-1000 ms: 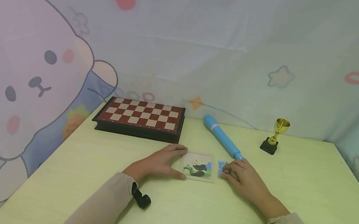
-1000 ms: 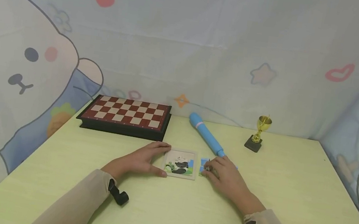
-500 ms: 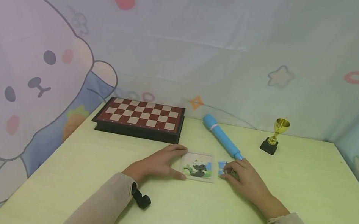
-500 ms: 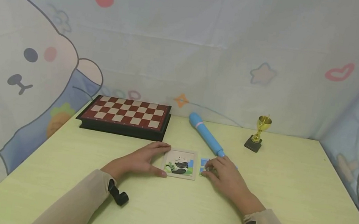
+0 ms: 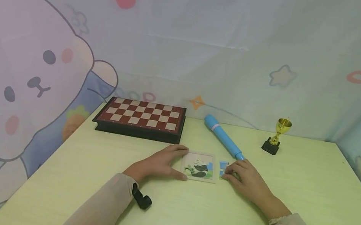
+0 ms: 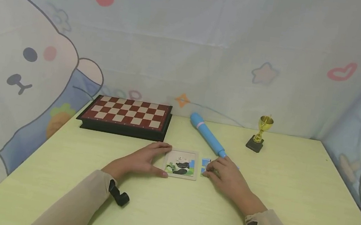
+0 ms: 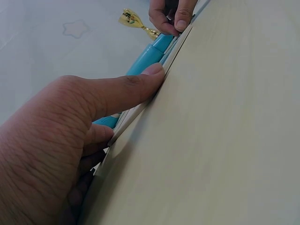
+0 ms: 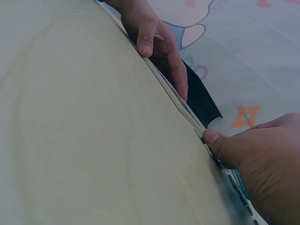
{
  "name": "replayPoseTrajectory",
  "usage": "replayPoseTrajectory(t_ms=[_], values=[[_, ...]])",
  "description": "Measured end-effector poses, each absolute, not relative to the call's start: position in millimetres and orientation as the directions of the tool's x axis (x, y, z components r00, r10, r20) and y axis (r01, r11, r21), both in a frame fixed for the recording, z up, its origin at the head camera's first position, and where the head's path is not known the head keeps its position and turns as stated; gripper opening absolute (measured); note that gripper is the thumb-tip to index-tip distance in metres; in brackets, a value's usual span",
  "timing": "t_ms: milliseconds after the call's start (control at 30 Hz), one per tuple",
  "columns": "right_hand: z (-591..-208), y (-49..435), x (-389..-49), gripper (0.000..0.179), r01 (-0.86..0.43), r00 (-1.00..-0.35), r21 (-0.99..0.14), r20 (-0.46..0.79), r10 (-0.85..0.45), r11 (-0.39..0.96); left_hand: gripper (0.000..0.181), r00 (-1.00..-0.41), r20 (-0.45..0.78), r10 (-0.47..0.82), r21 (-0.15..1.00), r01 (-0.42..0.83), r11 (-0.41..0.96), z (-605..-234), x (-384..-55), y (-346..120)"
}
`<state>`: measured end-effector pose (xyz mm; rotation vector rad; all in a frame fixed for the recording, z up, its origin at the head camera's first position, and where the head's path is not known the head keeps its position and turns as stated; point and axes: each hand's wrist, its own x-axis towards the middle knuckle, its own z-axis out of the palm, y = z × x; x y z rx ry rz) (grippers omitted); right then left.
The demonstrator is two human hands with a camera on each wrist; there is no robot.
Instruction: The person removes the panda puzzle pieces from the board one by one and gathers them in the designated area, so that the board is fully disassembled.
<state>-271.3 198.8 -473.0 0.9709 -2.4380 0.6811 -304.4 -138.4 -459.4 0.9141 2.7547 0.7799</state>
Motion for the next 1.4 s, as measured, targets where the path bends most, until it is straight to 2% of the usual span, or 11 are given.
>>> replayPoseTrajectory(t_ms=[500, 867, 1033, 1267, 1333, 1400], values=[[-474.6, 200.6, -272.6, 0.015, -0.726, -0.657, -0.281, 0.556, -0.51, 0.628, 0.1, -0.807, 0.035, 0.59, 0.524, 0.518, 0.677, -461.2, -305.5, -138.5], [-477.1, 197.3, -276.2, 0.019, -0.793, -0.591, -0.328, 0.619, -0.517, 0.513, 0.102, -0.804, 0.037, 0.594, 0.531, 0.519, 0.669, -461.6, -306.3, -138.6], [-474.8, 177.5, -279.0, 0.014, -0.814, -0.567, -0.318, 0.619, -0.544, 0.487, 0.102, -0.801, 0.036, 0.598, 0.538, 0.52, 0.664, -461.2, -304.7, -139.6], [-471.6, 133.8, -296.6, 0.021, -0.87, -0.469, -0.226, 0.655, -0.592, 0.438, 0.101, -0.796, 0.041, 0.605, 0.531, 0.53, 0.661, -459.9, -304.7, -140.4], [-469.7, 124.0, -301.3, 0.022, -0.87, -0.473, -0.23, 0.64, -0.605, 0.436, 0.101, -0.795, 0.037, 0.605, 0.528, 0.53, 0.664, -460.1, -305.0, -140.2], [-468.5, 117.2, -304.6, 0.024, -0.855, -0.507, -0.259, 0.598, -0.621, 0.449, 0.1, -0.796, 0.032, 0.605, 0.526, 0.528, 0.667, -460.7, -305.3, -139.7]])
